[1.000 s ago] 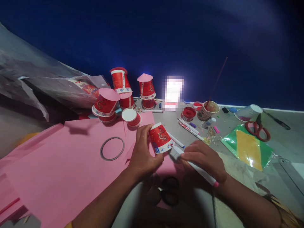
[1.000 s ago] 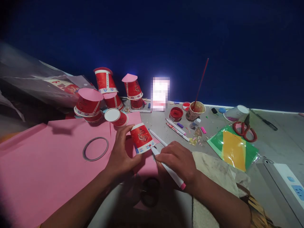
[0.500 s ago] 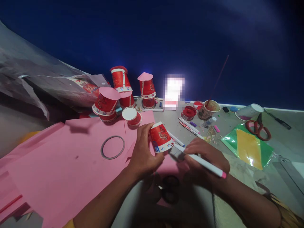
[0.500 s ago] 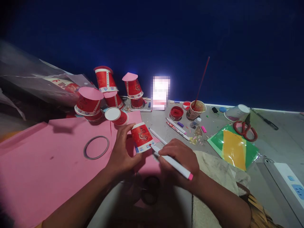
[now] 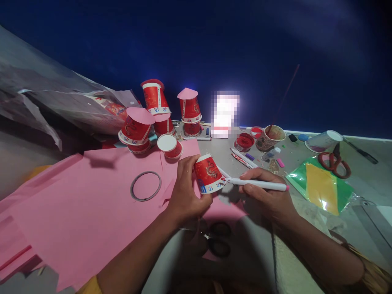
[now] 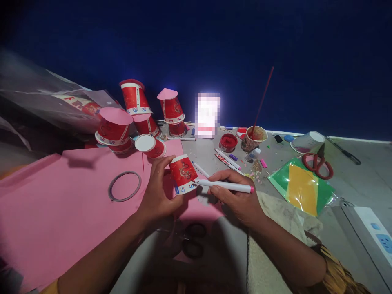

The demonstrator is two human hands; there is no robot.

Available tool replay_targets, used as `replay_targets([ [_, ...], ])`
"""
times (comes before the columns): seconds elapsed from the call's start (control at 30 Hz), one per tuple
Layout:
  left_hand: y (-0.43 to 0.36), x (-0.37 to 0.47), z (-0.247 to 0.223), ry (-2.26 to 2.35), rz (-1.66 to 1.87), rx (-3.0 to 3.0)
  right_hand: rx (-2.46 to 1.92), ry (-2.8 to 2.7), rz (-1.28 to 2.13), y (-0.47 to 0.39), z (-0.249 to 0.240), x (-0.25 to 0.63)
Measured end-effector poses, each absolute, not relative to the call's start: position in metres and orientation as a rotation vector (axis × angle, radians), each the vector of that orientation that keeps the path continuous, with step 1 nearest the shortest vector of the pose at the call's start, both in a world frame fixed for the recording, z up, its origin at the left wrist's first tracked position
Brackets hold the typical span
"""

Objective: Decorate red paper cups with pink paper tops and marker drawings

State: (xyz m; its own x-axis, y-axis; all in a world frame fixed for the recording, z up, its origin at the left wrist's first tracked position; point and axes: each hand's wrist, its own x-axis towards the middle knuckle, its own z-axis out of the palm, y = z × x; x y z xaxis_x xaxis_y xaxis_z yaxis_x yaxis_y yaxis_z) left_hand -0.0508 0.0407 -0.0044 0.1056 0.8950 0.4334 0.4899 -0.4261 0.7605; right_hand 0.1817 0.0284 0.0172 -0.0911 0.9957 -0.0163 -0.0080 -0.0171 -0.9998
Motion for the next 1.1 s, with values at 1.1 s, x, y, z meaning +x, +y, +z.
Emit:
replay_targets([
  [1.1, 0.039, -0.053, -0.006, 1.157, 1.172, 1.654, -1.030, -0.719, 1.543, 0.040, 0.022, 0.175],
])
